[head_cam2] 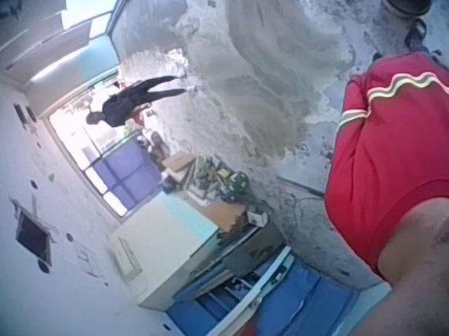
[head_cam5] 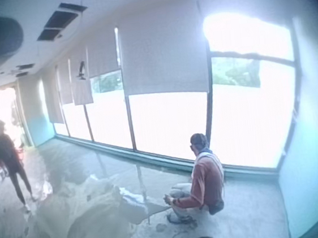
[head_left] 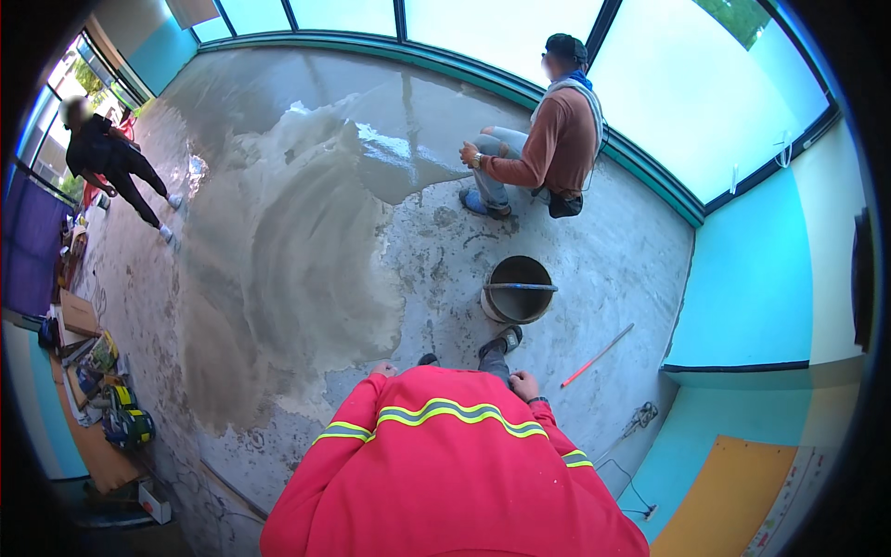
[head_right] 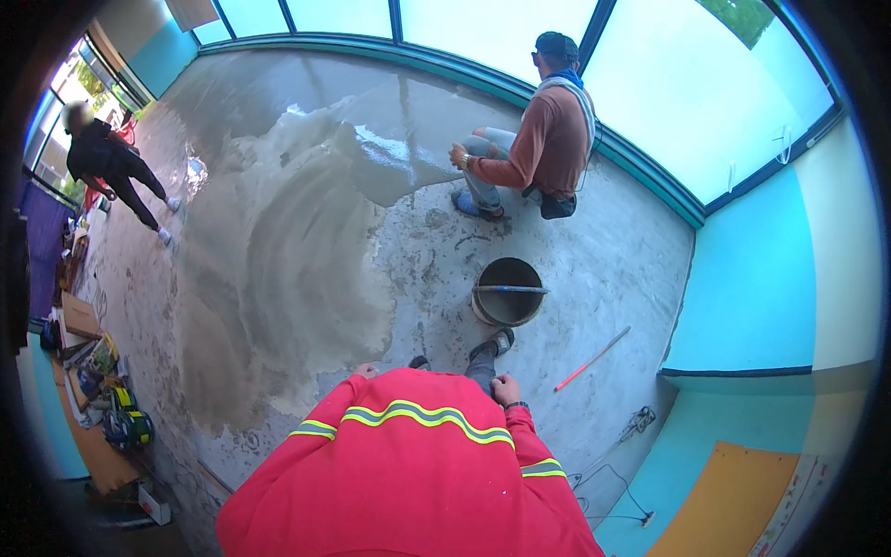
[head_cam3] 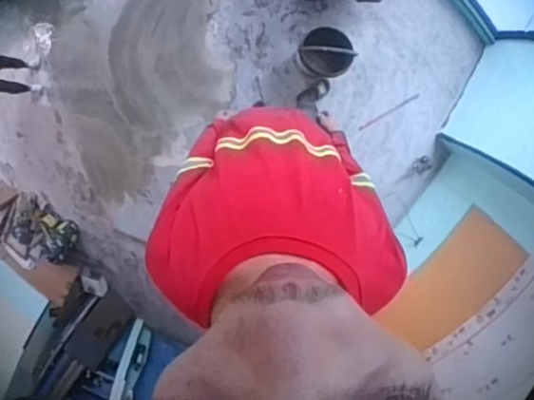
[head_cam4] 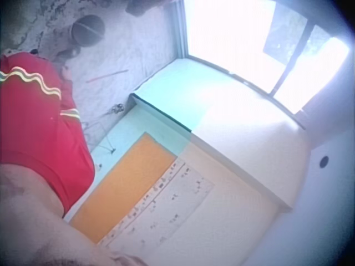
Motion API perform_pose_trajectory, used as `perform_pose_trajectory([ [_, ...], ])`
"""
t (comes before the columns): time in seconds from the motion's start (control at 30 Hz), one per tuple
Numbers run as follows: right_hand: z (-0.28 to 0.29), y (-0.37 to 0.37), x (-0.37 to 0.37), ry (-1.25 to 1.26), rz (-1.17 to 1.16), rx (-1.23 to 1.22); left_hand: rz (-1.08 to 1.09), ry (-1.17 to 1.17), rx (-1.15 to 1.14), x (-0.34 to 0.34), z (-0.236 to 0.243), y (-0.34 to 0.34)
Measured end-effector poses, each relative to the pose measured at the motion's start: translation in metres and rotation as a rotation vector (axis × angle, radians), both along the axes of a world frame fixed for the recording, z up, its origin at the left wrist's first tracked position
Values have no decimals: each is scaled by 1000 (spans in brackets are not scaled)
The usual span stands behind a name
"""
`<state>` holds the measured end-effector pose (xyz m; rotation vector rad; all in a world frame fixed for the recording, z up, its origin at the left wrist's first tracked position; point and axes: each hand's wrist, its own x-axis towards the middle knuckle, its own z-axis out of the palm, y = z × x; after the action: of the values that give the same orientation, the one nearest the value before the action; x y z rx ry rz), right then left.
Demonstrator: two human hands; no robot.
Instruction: The person picks up a wooden board and passes it to another worker who is kneeling on a wet concrete floor. They then grip the handle of a bucket and pull it closer across the floor surface.
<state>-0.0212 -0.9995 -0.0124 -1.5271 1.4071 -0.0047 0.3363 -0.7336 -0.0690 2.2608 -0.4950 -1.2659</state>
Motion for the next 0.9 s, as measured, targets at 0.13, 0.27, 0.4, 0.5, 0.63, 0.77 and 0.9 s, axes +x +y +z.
perform_pose_trajectory([
  [0.13, 11, 1, 3, 24, 27, -40, -16, 8, 5, 2, 2, -1],
  [0.27, 18, 1, 5, 19, 27, -37, 14, 30, 10, 0, 8, -3],
  [0.4, 13, 0, 4, 19, 10, -26, -1, 31, 17, 1, 13, -5],
  [0.5, 14, 0, 5, 16, 8, -17, 9, 26, 18, 1, 12, -5],
  [0.63, 17, -2, 7, 48, 41, -43, 23, 28, 23, 1, 6, -5],
  [0.77, 16, -4, 7, 54, 60, -67, 40, 22, -6, 0, 4, -5],
  [0.9, 13, -7, 8, 33, 78, -54, 36, 38, -13, 2, -1, -3],
])
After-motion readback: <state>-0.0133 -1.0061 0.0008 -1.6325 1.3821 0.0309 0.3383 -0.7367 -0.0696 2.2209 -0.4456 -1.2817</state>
